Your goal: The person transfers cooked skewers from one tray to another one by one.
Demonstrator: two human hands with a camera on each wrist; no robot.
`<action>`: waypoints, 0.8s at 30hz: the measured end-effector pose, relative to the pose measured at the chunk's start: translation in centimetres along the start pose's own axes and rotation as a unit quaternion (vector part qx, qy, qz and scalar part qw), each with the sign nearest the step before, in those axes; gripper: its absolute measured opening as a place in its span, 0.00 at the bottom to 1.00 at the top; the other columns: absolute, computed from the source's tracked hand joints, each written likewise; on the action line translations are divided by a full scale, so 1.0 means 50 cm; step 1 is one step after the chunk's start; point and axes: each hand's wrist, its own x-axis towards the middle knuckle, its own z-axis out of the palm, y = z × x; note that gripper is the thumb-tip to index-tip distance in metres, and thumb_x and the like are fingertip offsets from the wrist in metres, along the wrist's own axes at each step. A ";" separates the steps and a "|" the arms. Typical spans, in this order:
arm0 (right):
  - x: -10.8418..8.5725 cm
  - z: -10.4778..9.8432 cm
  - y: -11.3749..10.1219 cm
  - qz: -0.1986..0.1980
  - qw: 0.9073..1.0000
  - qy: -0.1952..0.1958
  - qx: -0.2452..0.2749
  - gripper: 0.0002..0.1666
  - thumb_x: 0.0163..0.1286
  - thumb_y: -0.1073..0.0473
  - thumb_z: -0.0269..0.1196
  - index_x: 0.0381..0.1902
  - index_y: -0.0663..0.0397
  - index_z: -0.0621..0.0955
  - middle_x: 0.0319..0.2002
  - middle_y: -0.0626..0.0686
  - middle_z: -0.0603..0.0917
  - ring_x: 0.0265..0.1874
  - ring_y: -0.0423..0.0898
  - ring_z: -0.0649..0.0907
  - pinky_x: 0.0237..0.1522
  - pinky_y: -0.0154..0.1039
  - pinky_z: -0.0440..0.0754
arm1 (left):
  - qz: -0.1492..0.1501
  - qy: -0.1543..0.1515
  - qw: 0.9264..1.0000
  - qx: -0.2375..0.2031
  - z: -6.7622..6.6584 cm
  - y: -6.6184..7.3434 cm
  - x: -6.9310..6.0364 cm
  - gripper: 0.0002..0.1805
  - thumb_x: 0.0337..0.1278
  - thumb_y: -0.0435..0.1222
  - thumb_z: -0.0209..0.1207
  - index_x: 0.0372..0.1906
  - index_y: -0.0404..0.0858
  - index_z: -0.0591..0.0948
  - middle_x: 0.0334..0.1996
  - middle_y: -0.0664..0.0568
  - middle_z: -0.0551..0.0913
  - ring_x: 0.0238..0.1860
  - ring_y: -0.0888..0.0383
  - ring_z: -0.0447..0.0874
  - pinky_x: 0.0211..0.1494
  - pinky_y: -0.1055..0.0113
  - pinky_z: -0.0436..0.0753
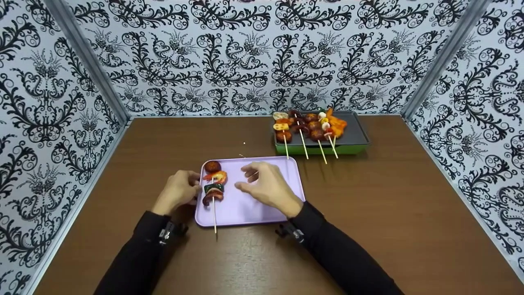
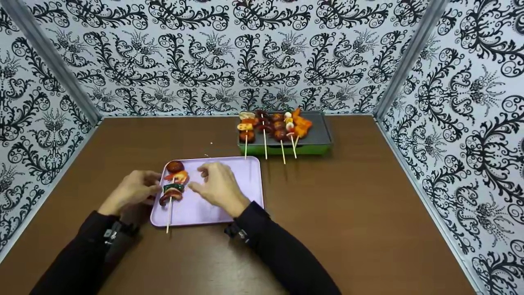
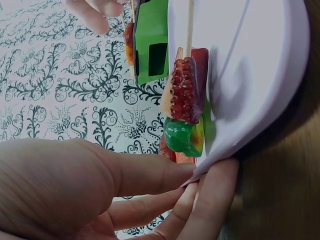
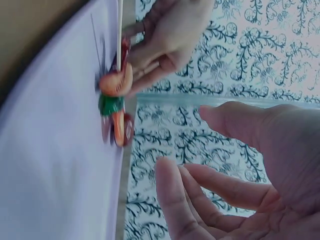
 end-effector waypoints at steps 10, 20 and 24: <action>0.016 -0.042 0.022 -0.012 0.992 0.103 -0.074 0.34 0.56 0.43 0.77 0.56 0.54 0.85 0.46 0.57 0.85 0.44 0.52 0.87 0.47 0.42 0.87 | 0.001 -0.003 1.000 0.005 0.001 -0.003 0.001 0.23 0.66 0.29 0.59 0.65 0.32 0.78 0.48 0.38 0.83 0.40 0.49 0.89 0.35 0.60 0.94; 0.033 -0.085 0.050 0.000 0.976 0.189 -0.106 0.32 0.56 0.46 0.78 0.56 0.53 0.85 0.44 0.56 0.85 0.44 0.53 0.83 0.50 0.45 0.82 | -0.006 -0.005 1.000 0.000 0.002 0.001 -0.003 0.24 0.67 0.29 0.59 0.67 0.32 0.77 0.47 0.39 0.82 0.40 0.49 0.89 0.37 0.60 0.94; 0.043 -0.098 0.066 0.003 0.971 0.211 -0.115 0.32 0.57 0.46 0.77 0.56 0.55 0.85 0.41 0.56 0.84 0.42 0.52 0.80 0.47 0.45 0.80 | -0.002 -0.001 1.000 0.007 0.001 0.004 -0.004 0.23 0.67 0.29 0.58 0.66 0.32 0.77 0.46 0.39 0.82 0.40 0.48 0.89 0.36 0.60 0.94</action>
